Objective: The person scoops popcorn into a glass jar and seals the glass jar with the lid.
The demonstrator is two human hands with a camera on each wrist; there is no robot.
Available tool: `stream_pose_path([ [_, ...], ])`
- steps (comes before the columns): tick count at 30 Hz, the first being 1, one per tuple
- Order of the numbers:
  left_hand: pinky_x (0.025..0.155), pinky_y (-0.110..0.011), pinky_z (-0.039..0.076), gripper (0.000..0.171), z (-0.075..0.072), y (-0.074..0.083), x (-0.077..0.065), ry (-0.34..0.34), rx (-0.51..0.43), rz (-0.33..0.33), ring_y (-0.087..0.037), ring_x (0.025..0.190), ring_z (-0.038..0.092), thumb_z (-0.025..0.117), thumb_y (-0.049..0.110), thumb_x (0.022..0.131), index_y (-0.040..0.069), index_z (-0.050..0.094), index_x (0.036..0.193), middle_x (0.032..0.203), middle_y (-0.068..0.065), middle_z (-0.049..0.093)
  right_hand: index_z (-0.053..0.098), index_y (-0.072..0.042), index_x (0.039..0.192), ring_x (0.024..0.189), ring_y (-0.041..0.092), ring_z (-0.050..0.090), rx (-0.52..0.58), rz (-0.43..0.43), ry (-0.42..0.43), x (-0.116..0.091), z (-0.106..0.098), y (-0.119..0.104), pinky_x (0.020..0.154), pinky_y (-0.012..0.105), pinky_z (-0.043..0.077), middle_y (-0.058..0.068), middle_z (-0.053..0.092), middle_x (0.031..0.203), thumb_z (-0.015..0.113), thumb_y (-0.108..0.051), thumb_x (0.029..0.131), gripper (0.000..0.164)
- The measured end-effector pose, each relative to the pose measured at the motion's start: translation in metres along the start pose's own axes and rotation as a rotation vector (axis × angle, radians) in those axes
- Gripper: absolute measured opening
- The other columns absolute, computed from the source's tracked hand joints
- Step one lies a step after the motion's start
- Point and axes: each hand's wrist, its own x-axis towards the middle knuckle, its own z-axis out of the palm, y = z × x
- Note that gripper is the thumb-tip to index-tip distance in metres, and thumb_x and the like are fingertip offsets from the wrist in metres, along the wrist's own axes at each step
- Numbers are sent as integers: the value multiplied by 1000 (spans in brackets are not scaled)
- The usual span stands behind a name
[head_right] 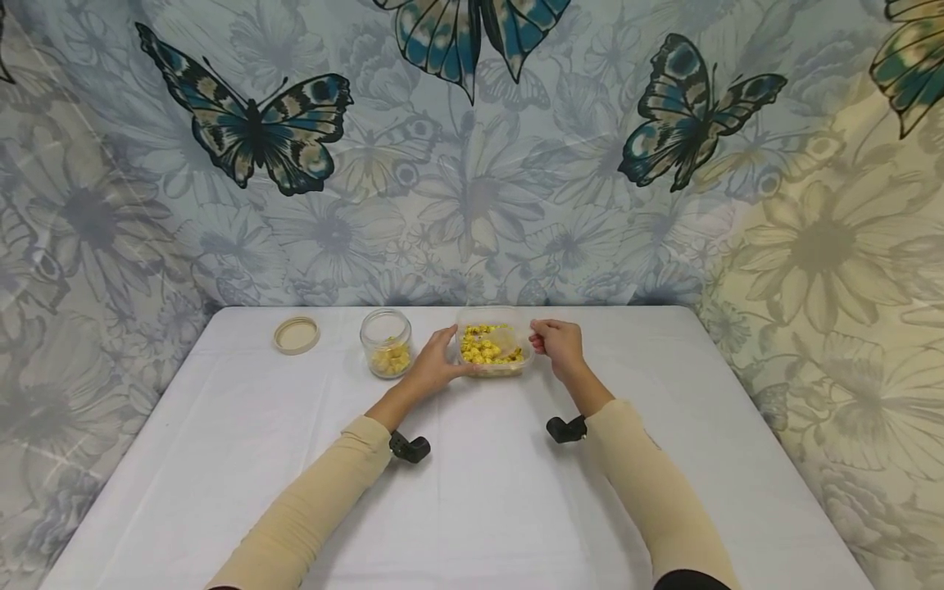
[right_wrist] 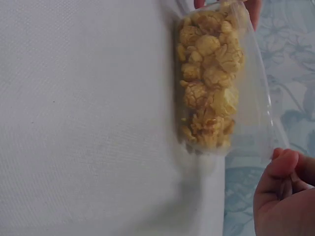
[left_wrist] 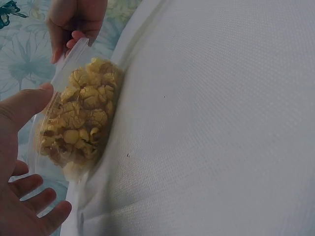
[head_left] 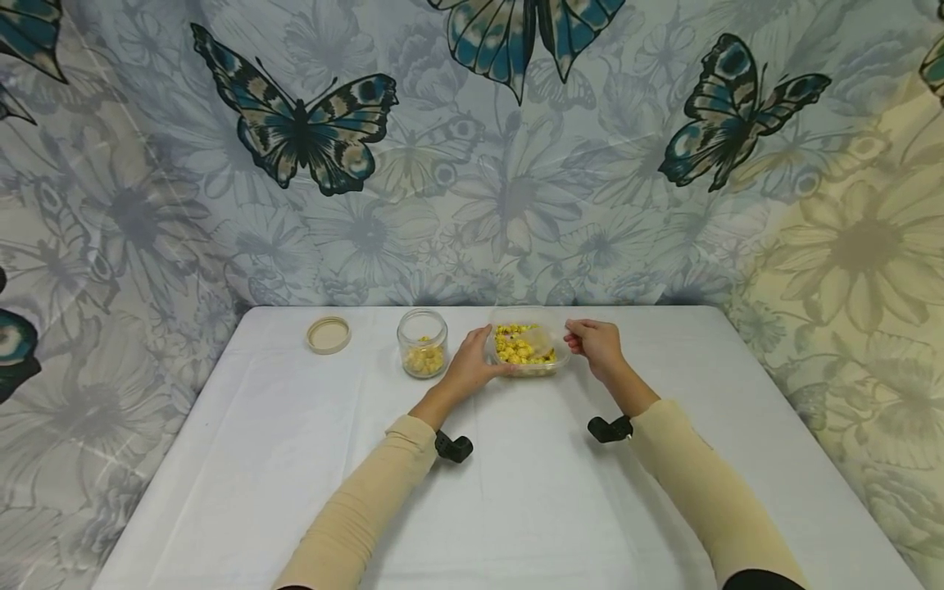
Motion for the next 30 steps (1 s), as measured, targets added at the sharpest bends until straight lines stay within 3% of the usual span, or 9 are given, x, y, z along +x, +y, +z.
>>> stream_pose_path([
  [9,115,-52,34,98,0,1,-1,-5,-4,-10,-38,144,32,76,45,82,9,23,156,157,-18,28,53,17,126,50,0,49,-41,58,8,-7,0,-3,47,12,44,-8,59,56,54,-12,99,40],
  [16,115,-51,33,97,-1,2,-1,-5,4,-8,-37,144,32,76,45,82,9,23,155,157,-18,29,56,8,114,48,2,49,77,181,63,-8,0,-4,47,13,44,-6,58,57,55,-12,99,25],
  [23,115,-51,34,98,0,3,0,-8,19,-16,-37,143,33,76,46,82,10,23,156,157,-18,29,55,10,122,53,2,52,78,145,10,-4,-5,-4,49,14,46,-5,60,60,57,-13,98,34],
  [28,115,-52,34,98,0,3,-1,-11,22,-24,-37,144,32,76,47,82,10,23,156,157,-18,28,62,2,97,52,3,52,57,144,-33,-5,-4,-6,48,14,45,-4,61,59,57,-11,98,14],
  [30,115,-52,34,98,0,2,-1,-12,18,-23,-37,144,32,76,47,81,11,23,156,157,-18,28,62,1,97,51,3,51,73,163,-21,-5,-3,-7,48,14,44,-4,60,58,57,-11,97,13],
])
